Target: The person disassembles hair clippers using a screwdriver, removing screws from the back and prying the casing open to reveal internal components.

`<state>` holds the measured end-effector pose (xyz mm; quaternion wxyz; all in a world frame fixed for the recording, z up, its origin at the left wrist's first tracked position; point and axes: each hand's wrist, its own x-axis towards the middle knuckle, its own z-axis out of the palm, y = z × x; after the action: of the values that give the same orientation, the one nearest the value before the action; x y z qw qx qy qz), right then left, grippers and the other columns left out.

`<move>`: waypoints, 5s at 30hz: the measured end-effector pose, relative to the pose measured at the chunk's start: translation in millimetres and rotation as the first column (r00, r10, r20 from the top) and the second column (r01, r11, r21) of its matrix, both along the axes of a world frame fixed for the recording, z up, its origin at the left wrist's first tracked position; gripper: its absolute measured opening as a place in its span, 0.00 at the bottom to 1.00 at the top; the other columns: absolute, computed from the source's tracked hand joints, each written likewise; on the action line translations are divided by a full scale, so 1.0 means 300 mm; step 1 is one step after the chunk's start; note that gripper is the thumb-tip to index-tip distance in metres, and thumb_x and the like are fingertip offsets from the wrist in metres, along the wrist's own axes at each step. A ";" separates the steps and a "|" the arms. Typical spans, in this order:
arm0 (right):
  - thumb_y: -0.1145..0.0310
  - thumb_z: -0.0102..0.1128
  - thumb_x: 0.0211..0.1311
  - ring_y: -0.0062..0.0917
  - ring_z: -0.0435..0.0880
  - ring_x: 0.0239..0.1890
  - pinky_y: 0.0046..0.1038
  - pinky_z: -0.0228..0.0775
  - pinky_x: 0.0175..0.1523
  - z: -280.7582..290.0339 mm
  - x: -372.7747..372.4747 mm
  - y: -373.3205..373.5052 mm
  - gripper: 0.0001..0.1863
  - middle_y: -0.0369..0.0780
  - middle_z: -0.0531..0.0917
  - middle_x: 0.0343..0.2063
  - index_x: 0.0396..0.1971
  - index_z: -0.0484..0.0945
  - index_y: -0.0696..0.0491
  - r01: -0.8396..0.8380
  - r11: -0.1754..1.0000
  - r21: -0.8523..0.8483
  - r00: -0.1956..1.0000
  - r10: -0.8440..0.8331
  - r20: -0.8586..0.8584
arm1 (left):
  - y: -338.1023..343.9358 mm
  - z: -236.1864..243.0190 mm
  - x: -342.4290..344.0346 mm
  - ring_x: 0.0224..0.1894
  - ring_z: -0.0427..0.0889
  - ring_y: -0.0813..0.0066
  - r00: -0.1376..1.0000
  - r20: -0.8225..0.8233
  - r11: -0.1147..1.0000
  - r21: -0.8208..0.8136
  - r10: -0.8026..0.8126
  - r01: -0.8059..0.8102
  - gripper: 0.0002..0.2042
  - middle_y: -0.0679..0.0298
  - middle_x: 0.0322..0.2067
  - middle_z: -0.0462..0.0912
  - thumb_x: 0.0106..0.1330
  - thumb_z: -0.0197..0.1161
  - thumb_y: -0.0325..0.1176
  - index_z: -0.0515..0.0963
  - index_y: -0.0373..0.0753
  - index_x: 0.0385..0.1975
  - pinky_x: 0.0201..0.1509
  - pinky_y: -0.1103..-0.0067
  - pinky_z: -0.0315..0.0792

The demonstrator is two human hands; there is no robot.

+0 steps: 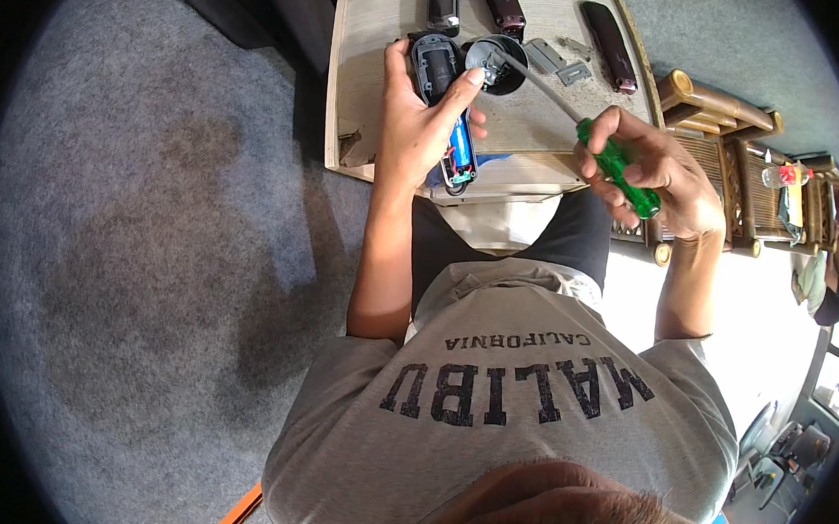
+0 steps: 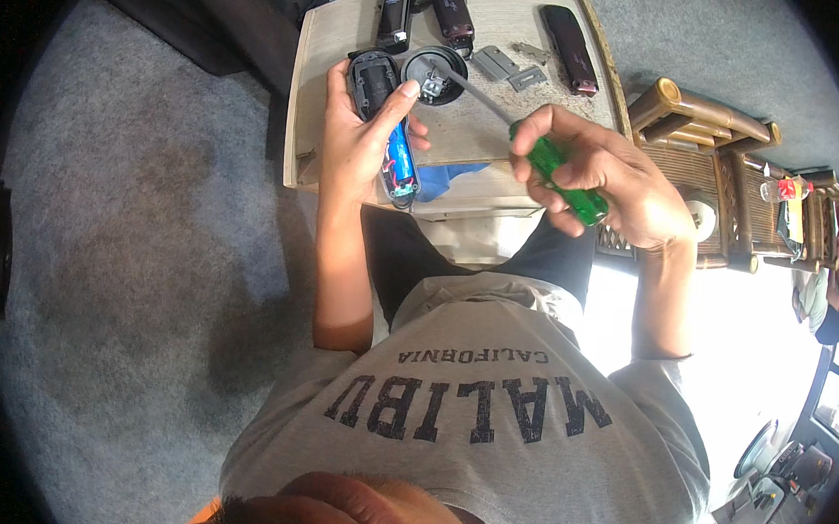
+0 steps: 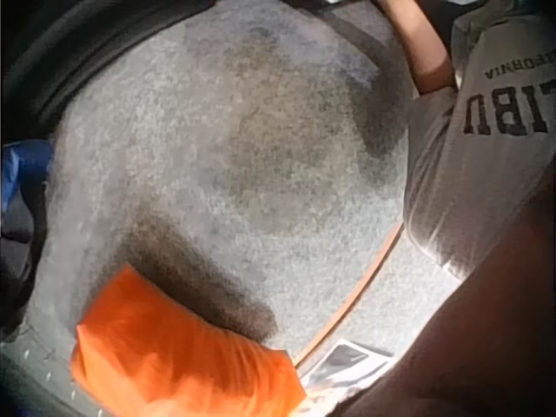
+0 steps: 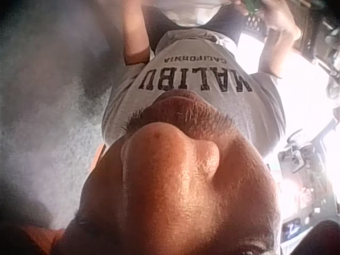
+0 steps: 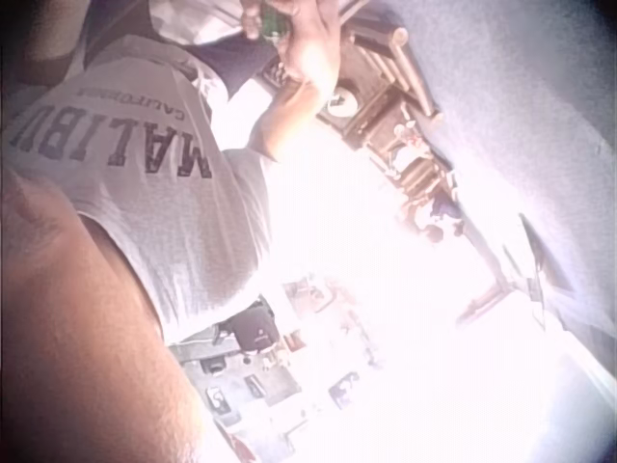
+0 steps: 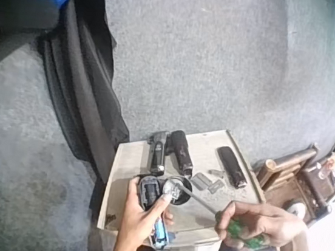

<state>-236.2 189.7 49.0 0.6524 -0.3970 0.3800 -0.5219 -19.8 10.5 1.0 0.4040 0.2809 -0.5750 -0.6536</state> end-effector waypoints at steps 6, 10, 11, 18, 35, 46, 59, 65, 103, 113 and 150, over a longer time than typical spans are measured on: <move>0.69 0.59 0.46 0.41 0.83 0.45 0.35 0.82 0.49 -0.042 0.036 -0.022 0.51 0.56 0.74 0.53 0.73 0.53 0.70 -0.148 0.987 -0.054 0.933 0.158 0.322 | 0.006 0.014 -0.002 0.25 0.85 0.72 1.000 0.027 1.000 -0.009 0.008 -0.008 0.28 0.58 0.34 0.83 0.69 0.73 0.31 0.60 0.36 0.59 0.26 0.74 0.84; 0.66 0.65 0.47 0.54 0.80 0.61 0.45 0.71 0.69 -0.054 0.061 -0.043 0.56 0.63 0.71 0.61 0.76 0.46 0.68 -0.167 0.969 -0.182 0.915 0.221 0.337 | 0.007 0.014 -0.001 0.25 0.85 0.73 1.000 0.023 1.000 -0.016 -0.004 0.005 0.29 0.58 0.33 0.83 0.70 0.72 0.31 0.58 0.36 0.59 0.26 0.75 0.83; 0.66 0.65 0.47 0.54 0.80 0.61 0.45 0.71 0.69 -0.051 0.067 -0.046 0.56 0.63 0.71 0.61 0.76 0.46 0.68 -0.168 0.969 -0.183 0.915 0.222 0.337 | 0.006 0.012 0.000 0.25 0.85 0.73 1.000 0.023 1.000 -0.017 -0.003 0.003 0.29 0.58 0.33 0.83 0.70 0.72 0.31 0.58 0.36 0.59 0.26 0.75 0.83; 0.69 0.78 0.61 0.41 0.71 0.72 0.44 0.61 0.77 -0.050 0.117 -0.057 0.45 0.56 0.74 0.65 0.71 0.56 0.60 -0.052 0.910 -0.411 0.979 -0.036 -0.203 | 0.010 0.013 -0.002 0.25 0.85 0.72 1.000 0.022 1.000 0.000 0.009 -0.009 0.28 0.61 0.33 0.81 0.67 0.75 0.32 0.62 0.38 0.58 0.25 0.73 0.84; 0.58 0.73 0.67 0.16 0.87 0.23 0.22 0.76 0.29 0.003 0.118 -0.148 0.16 0.38 0.88 0.22 0.44 0.89 0.56 0.380 0.661 -0.647 0.419 -0.746 -0.517 | 0.002 0.003 -0.001 0.24 0.85 0.74 1.000 0.030 1.000 -0.024 -0.006 0.006 0.28 0.58 0.32 0.83 0.69 0.73 0.32 0.59 0.36 0.56 0.26 0.75 0.84; 0.51 0.70 0.69 0.17 0.82 0.15 0.23 0.70 0.23 0.017 0.105 -0.218 0.18 0.37 0.82 0.12 0.37 0.91 0.53 0.394 0.698 -0.598 0.438 -0.714 -0.546 | 0.003 0.009 -0.001 0.24 0.85 0.73 0.999 0.045 1.000 -0.027 -0.009 0.010 0.29 0.57 0.33 0.83 0.69 0.73 0.31 0.58 0.36 0.58 0.26 0.74 0.84; 0.57 0.73 0.66 0.23 0.84 0.18 0.27 0.73 0.26 0.026 0.092 -0.230 0.15 0.41 0.87 0.19 0.39 0.91 0.54 0.270 0.630 -0.728 0.261 -0.776 -0.574 | 0.002 0.008 -0.003 0.24 0.85 0.73 0.999 0.045 0.999 -0.031 -0.018 0.020 0.29 0.57 0.32 0.83 0.69 0.73 0.32 0.57 0.36 0.58 0.26 0.74 0.84; 0.57 0.73 0.66 0.20 0.82 0.17 0.27 0.71 0.24 0.037 0.094 -0.224 0.15 0.39 0.86 0.18 0.38 0.91 0.54 0.237 0.616 -0.751 0.231 -0.787 -0.572 | 0.002 0.007 -0.003 0.24 0.85 0.73 0.999 0.035 0.999 -0.025 -0.019 0.020 0.28 0.57 0.32 0.83 0.69 0.73 0.32 0.58 0.36 0.57 0.26 0.74 0.84; 0.51 0.68 0.71 0.19 0.82 0.16 0.23 0.71 0.23 0.040 0.083 -0.236 0.20 0.36 0.82 0.14 0.35 0.88 0.56 0.215 0.691 -0.691 0.218 -0.723 -0.655 | 0.008 0.007 -0.002 0.24 0.85 0.72 0.999 0.034 1.000 -0.022 0.001 0.000 0.27 0.60 0.32 0.82 0.68 0.74 0.32 0.63 0.36 0.57 0.25 0.75 0.84; 0.46 0.64 0.73 0.16 0.82 0.17 0.22 0.71 0.25 0.000 0.060 -0.273 0.28 0.35 0.81 0.13 0.22 0.85 0.57 0.421 0.763 -0.491 0.561 -0.644 -0.520 | 0.009 0.010 0.002 0.24 0.85 0.72 0.999 0.043 1.000 -0.020 -0.003 0.003 0.27 0.59 0.33 0.81 0.69 0.73 0.33 0.62 0.35 0.58 0.25 0.74 0.85; 0.53 0.57 0.79 0.24 0.81 0.14 0.22 0.73 0.18 -0.039 -0.019 -0.321 0.24 0.42 0.83 0.21 0.38 0.81 0.65 0.620 0.748 -0.237 0.714 -0.663 -0.226 | -0.001 0.023 -0.018 0.23 0.86 0.72 0.975 0.215 0.998 -0.024 0.055 -0.051 0.28 0.59 0.34 0.81 0.71 0.70 0.41 0.59 0.36 0.59 0.18 0.77 0.77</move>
<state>-241.9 93.5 37.4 0.3353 -0.3595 0.5485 -0.6763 -25.3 10.2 7.9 0.3590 0.3620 -0.6136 -0.6029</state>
